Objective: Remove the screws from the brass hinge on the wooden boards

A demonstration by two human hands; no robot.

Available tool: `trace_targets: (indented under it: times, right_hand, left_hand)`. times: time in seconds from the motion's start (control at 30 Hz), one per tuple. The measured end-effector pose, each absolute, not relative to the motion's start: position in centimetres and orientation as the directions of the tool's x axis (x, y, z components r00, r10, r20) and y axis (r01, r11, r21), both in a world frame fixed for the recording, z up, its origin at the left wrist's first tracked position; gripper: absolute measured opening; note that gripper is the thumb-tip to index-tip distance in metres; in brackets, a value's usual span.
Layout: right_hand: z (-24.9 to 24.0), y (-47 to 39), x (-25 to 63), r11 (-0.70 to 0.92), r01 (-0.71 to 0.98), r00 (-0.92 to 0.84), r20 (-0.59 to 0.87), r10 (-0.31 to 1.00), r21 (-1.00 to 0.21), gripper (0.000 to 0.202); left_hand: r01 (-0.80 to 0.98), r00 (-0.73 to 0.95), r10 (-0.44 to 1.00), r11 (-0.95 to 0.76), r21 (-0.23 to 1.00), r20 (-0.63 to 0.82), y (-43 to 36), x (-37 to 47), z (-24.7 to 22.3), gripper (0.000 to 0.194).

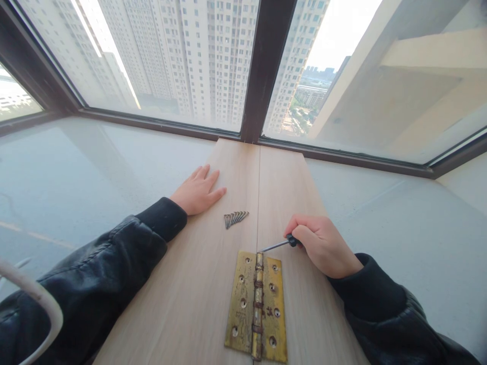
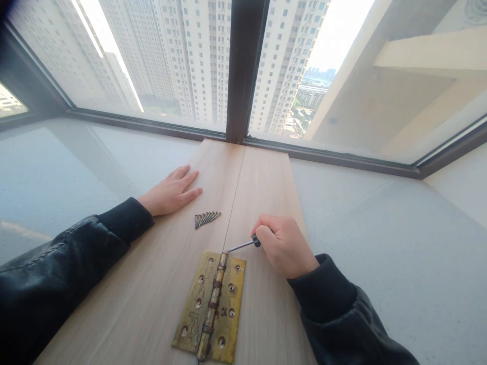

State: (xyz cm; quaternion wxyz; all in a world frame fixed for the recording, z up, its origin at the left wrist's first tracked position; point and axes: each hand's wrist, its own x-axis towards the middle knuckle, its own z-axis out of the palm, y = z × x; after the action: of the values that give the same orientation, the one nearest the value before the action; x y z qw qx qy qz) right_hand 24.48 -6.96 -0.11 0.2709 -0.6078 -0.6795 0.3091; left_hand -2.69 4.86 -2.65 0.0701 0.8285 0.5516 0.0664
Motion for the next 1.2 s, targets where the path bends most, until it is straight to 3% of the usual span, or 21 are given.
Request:
trace_targets:
  times: [1.07, 1.2]
  right_hand:
    - [-0.13, -6.87, 24.46, 0.07, 0.645, -0.124, -0.014, 0.992, -0.761, 0.028]
    - [-0.2, -6.79, 24.62, 0.055, 0.629, -0.093, -0.006, 0.996, -0.775, 0.027]
  left_hand:
    - [0.907, 0.381, 0.924, -0.38, 0.182, 0.031, 5.06, -2.78, -3.02, 0.075]
    - [0.895, 0.393, 0.908, -0.414, 0.167, 0.144, 4.74, -2.75, -2.43, 0.066]
